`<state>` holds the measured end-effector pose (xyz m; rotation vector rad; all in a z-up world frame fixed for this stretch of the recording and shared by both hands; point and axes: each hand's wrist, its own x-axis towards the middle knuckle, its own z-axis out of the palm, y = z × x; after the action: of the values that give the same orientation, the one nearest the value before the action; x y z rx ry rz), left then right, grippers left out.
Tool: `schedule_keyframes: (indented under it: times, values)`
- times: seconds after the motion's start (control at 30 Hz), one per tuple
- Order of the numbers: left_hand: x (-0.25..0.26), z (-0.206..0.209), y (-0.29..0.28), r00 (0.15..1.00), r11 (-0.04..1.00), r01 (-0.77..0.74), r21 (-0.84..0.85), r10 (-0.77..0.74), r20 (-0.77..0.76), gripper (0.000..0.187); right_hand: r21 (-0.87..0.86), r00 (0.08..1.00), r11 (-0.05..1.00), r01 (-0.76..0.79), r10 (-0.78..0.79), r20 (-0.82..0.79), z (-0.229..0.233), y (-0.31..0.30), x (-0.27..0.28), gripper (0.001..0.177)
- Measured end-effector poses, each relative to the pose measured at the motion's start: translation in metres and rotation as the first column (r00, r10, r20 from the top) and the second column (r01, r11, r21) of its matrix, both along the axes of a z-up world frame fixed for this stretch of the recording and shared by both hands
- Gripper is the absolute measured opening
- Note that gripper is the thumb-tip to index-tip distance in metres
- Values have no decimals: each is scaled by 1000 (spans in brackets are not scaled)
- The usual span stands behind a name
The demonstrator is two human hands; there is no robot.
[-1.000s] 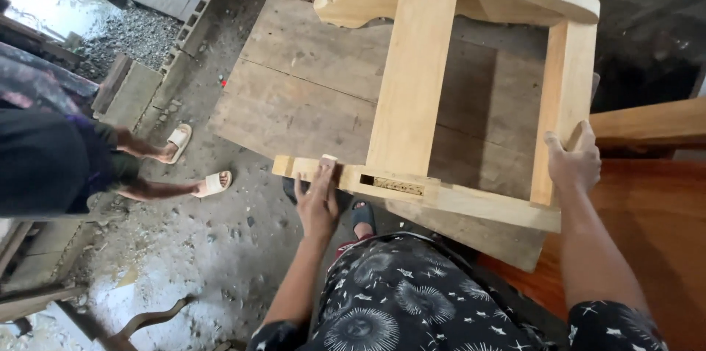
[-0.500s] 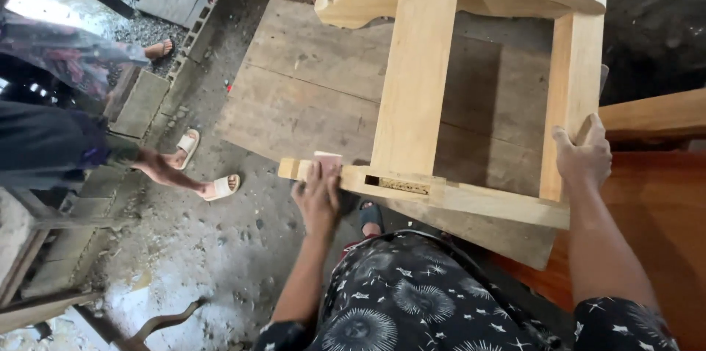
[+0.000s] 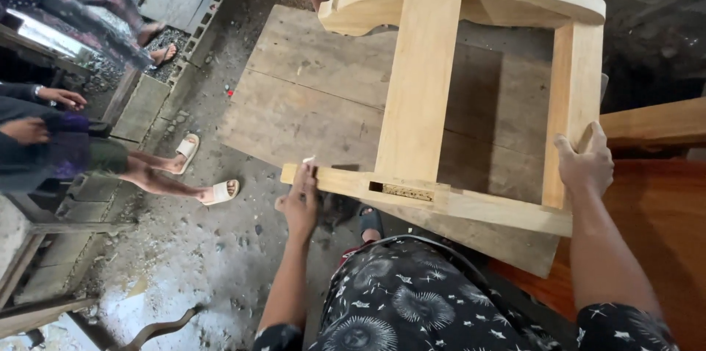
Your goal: The person sands a light-colored wooden chair frame using a sanding block. They systematically smooth the edges and surfaces of the chair's legs and crossbars while holding the frame steady on a workbench.
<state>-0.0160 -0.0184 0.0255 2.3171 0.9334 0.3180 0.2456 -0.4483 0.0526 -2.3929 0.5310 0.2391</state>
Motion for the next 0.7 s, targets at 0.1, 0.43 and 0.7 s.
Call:
schedule_keyframes:
  times: [0.1,0.43,0.7]
  values:
    - [18,47,-18,994,991,63,-115,-52,96,51,-20,999,1000,-9,10,34,-5,-2,3,69]
    - [4,-47,18,999,946,41,321,-43,-2,53,-41,999,999,-15,16,44,-19,-7,5,68]
    - [7,-40,-26,896,844,230,485,-378,233,42,-90,991,994,-59,69,112,-31,-11,10,71]
